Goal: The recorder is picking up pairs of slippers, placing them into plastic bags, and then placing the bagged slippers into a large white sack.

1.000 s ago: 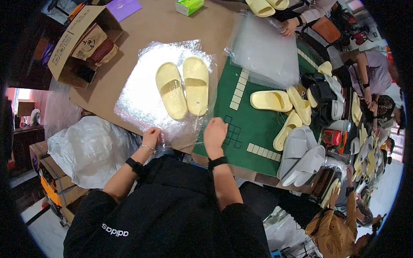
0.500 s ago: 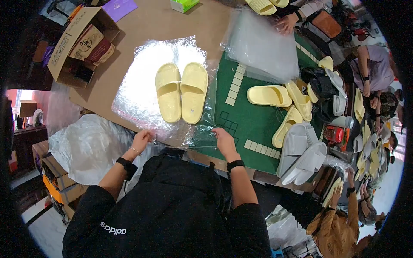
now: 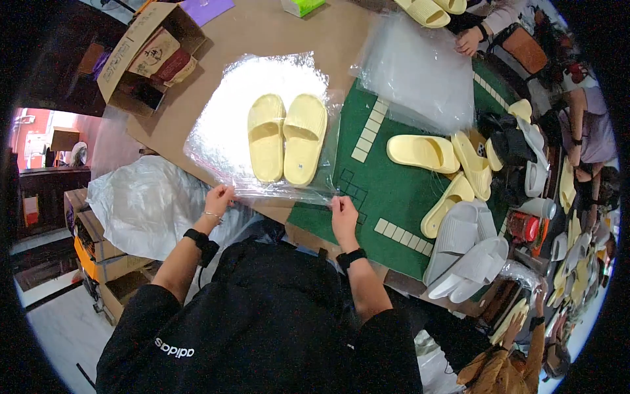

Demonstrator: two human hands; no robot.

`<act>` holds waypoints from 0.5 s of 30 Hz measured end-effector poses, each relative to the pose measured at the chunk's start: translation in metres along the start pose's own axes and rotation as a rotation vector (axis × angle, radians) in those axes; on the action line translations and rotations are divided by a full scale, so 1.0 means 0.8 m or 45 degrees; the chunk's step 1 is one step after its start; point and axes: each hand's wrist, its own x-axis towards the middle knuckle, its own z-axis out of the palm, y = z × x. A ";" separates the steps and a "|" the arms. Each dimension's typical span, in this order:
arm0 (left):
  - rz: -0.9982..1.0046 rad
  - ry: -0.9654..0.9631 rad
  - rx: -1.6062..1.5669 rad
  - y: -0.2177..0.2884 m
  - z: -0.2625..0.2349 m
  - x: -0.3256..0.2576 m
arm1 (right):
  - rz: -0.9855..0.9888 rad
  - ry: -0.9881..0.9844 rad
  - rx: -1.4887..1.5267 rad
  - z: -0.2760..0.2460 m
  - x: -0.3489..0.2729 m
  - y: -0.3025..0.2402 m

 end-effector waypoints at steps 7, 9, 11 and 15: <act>-0.408 0.240 -0.553 0.034 0.049 -0.003 | 0.403 0.405 0.989 0.022 -0.016 -0.016; -0.381 0.200 -0.559 0.041 0.048 -0.007 | 0.648 0.227 1.180 0.030 -0.038 -0.034; -0.341 0.053 -0.647 0.056 0.045 -0.017 | 0.717 -0.019 1.200 0.045 -0.042 -0.037; -0.224 -0.107 -0.444 0.090 0.032 -0.056 | 0.736 -0.357 1.306 0.107 -0.036 -0.077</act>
